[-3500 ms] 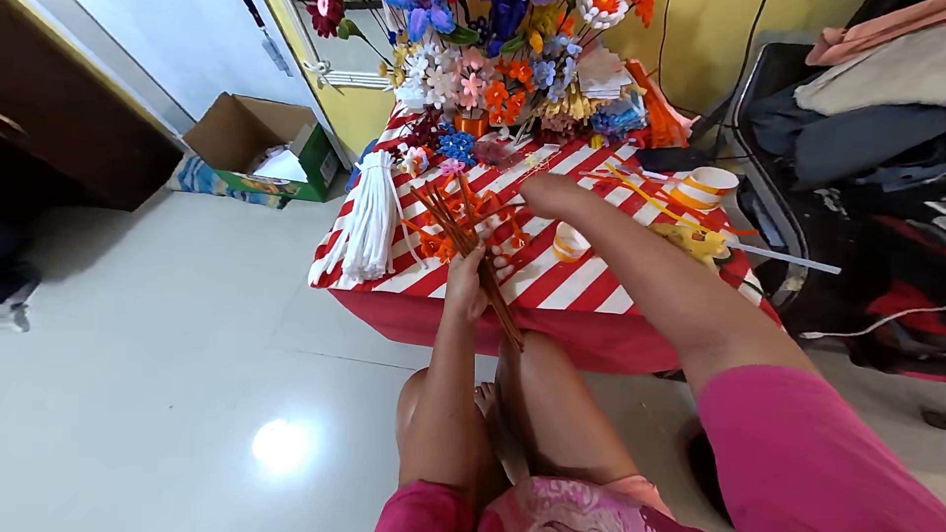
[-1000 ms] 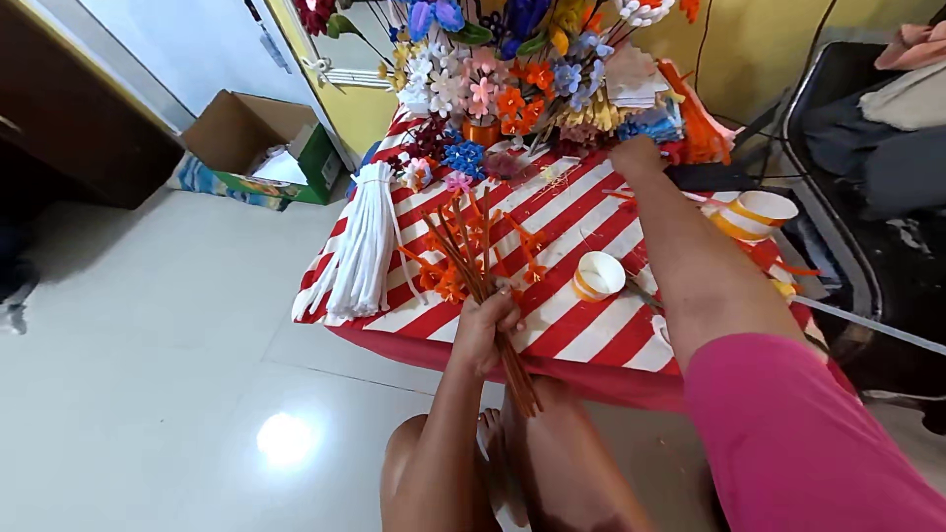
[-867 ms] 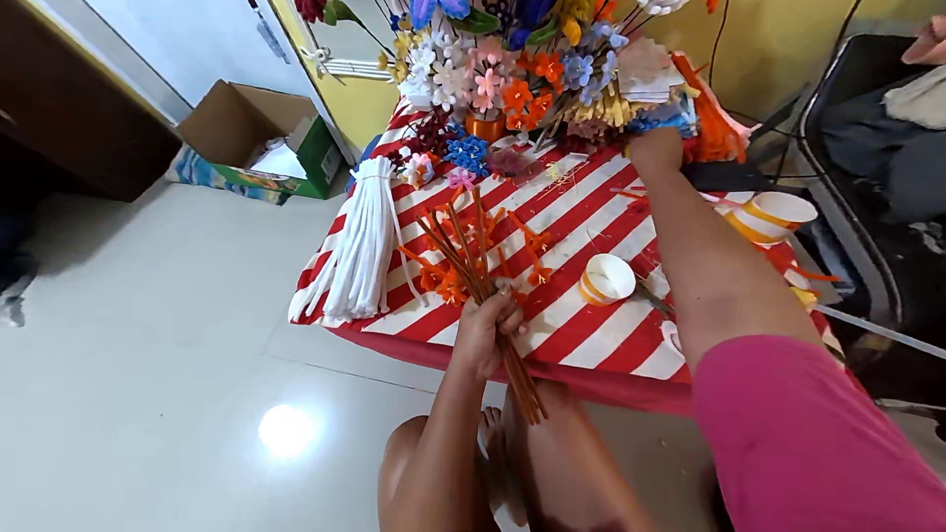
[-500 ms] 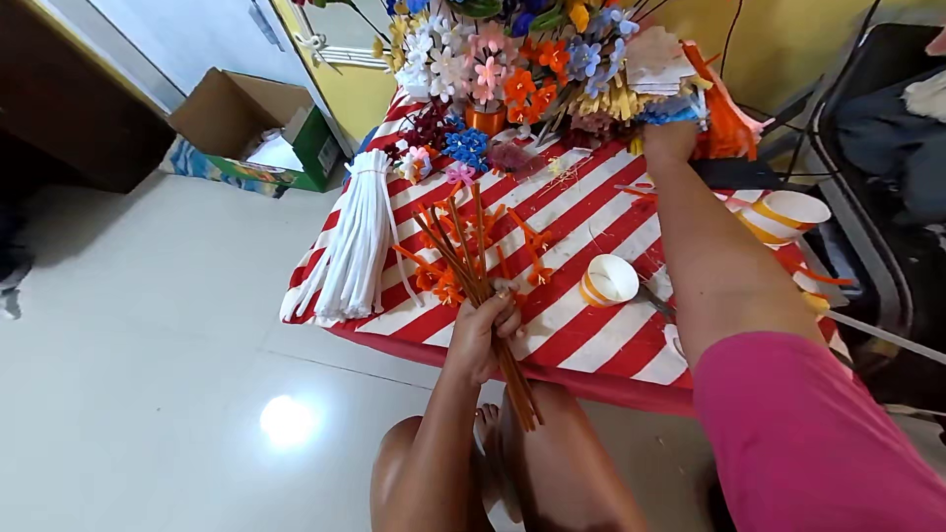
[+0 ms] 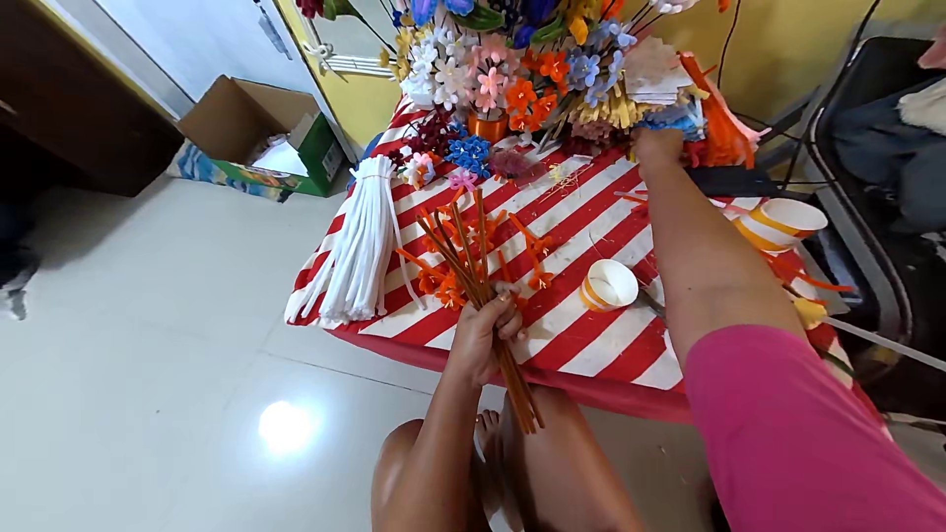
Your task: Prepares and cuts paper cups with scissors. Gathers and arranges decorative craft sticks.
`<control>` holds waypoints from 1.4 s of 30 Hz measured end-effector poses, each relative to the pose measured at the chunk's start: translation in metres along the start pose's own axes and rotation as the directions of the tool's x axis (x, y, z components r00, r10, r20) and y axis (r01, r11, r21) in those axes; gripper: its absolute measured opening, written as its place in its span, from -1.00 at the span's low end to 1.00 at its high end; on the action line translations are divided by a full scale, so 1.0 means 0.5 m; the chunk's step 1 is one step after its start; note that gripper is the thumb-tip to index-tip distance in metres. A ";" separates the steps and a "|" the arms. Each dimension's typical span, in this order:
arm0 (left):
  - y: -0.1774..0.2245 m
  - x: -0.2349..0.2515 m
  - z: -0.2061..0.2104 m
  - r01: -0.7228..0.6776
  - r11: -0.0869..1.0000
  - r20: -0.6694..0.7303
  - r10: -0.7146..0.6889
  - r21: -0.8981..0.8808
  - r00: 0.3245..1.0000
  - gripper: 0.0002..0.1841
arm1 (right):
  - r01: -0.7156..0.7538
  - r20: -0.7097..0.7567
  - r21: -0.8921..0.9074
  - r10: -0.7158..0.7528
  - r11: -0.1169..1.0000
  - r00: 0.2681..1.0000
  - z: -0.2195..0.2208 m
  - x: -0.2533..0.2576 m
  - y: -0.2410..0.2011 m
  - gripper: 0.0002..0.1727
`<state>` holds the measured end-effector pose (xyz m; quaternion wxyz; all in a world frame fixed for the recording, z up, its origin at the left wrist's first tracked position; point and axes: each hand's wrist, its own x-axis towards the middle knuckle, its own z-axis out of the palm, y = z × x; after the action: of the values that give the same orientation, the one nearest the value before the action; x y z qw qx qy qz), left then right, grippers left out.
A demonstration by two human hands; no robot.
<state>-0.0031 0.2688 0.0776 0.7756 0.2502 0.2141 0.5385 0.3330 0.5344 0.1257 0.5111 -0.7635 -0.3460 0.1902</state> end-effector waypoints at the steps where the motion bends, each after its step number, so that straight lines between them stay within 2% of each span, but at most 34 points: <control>1: 0.000 -0.001 -0.001 -0.003 1.000 0.004 0.003 -0.001 1.000 -0.77 | -0.011 -0.007 -0.003 0.011 1.000 1.000 -0.001 -0.002 -0.002 -0.38; 7: -0.001 -0.002 -0.005 -0.001 1.000 0.010 0.001 0.006 1.000 -0.77 | -0.030 -0.014 -0.031 0.029 0.999 0.999 0.000 -0.017 -0.010 -0.33; 11: -0.001 0.001 -0.002 -0.002 1.000 0.008 0.002 -0.007 1.000 -0.77 | -0.028 -0.041 -0.188 0.021 0.982 0.999 -0.005 -0.019 -0.011 -0.39; 15: 0.001 0.004 -0.003 0.005 1.000 0.016 -0.005 -0.017 1.000 -0.76 | -0.028 -0.051 -0.141 0.021 0.990 0.998 -0.001 -0.023 -0.009 -0.37; 22: 0.002 0.006 0.004 0.009 1.000 -0.016 -0.009 -0.027 1.000 -0.75 | -0.058 -0.033 -0.208 0.052 0.976 0.998 -0.012 -0.095 -0.031 -0.47; 25: 0.003 0.008 0.005 0.015 1.000 -0.017 -0.015 -0.014 1.000 -0.74 | -0.025 0.024 -0.222 0.031 0.975 0.999 -0.030 -0.141 -0.042 -0.53; 31: 0.005 0.005 0.013 0.037 0.999 -0.078 -0.037 -0.013 0.996 -0.68 | 0.136 0.160 -0.183 -0.107 0.974 0.981 -0.075 -0.244 -0.073 -0.55; 35: 0.010 -0.003 0.018 0.053 0.998 -0.102 -0.049 0.035 0.994 -0.63 | 0.262 0.281 -0.329 -0.171 0.908 0.944 -0.154 -0.396 -0.143 -0.62; 39: 0.019 -0.018 0.025 0.089 0.993 -0.135 -0.078 0.076 0.988 -0.55 | 0.480 0.329 -0.346 -0.375 0.806 0.867 -0.249 -0.559 -0.142 -0.74; 42: 0.022 -0.031 0.033 0.116 0.991 -0.151 -0.105 0.069 0.983 -0.54 | 0.676 0.298 -0.257 -0.609 0.691 0.735 -0.302 -0.663 -0.073 -0.80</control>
<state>-0.0063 0.2548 0.0982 0.7761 0.2274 0.3050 0.5029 0.1899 0.2057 0.1994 0.3660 -0.6492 -0.6667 0.0056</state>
